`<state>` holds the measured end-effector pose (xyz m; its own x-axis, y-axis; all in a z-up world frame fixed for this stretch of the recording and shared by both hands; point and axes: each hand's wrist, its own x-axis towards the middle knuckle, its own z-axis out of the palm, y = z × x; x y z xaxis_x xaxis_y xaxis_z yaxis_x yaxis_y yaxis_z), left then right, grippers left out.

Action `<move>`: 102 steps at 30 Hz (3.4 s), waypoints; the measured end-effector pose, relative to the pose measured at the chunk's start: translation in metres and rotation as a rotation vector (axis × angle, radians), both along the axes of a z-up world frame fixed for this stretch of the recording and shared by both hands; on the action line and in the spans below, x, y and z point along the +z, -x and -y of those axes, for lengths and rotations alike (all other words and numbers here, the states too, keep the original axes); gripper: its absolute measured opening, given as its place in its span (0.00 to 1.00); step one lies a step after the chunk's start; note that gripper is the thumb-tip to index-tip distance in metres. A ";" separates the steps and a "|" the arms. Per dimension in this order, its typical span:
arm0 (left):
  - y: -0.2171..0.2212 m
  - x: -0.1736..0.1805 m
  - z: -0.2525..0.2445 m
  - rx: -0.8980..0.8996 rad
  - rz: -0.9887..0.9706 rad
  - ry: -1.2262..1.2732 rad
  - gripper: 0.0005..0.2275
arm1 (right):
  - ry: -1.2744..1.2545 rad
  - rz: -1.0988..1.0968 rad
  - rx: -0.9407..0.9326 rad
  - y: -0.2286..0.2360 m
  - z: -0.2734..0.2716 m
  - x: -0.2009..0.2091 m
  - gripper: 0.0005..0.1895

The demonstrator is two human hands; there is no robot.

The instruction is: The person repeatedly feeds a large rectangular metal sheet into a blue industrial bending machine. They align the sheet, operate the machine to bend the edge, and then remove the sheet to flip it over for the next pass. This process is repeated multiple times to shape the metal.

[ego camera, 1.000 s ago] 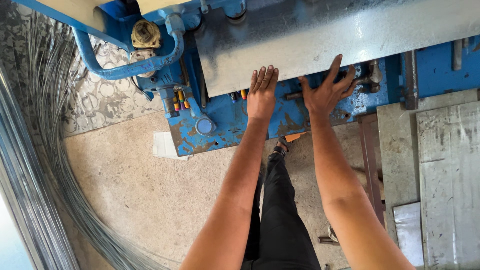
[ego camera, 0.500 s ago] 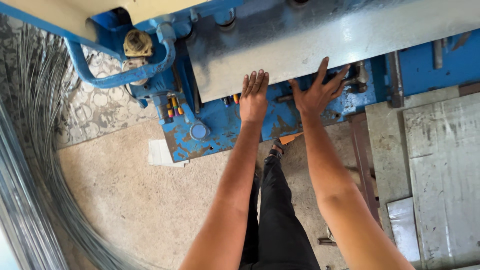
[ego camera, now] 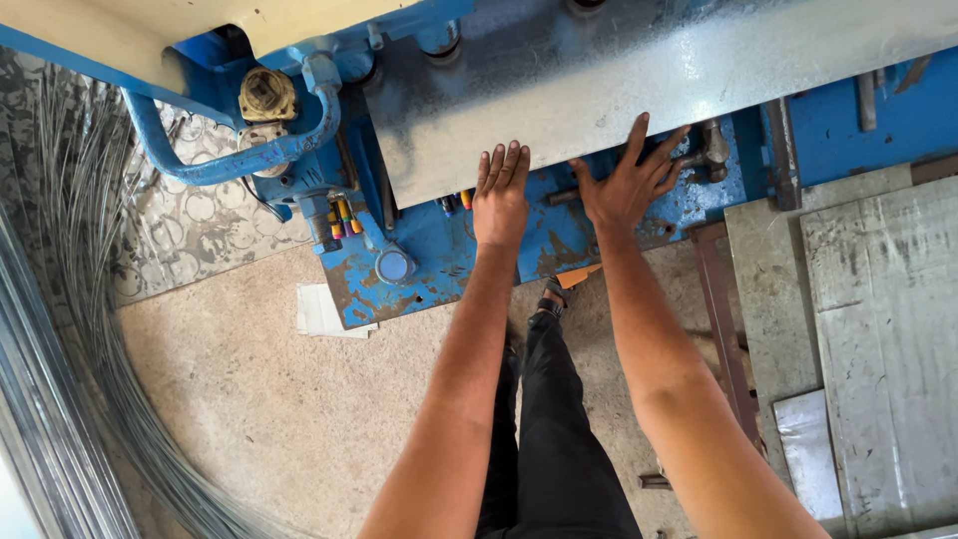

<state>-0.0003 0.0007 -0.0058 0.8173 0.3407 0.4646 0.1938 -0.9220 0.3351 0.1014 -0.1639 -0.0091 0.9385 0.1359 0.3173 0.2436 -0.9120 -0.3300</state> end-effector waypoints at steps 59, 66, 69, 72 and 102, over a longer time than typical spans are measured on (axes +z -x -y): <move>0.150 0.091 0.101 -0.416 -0.332 0.157 0.24 | -1.713 -0.959 -0.606 0.213 0.096 0.027 0.22; 0.146 0.118 0.069 0.216 -0.740 1.259 0.24 | -1.560 -0.672 -1.009 0.225 0.188 0.032 0.24; 0.153 0.113 0.113 0.007 -0.856 1.781 0.22 | -1.378 -0.529 -1.187 0.220 0.251 0.034 0.30; 0.128 0.106 0.192 -0.367 -0.858 2.047 0.22 | -1.355 -0.464 -1.048 0.219 0.343 0.050 0.22; 0.403 0.021 0.274 -0.807 -1.800 0.372 0.22 | -0.695 -0.564 -1.706 0.833 0.309 -0.017 0.36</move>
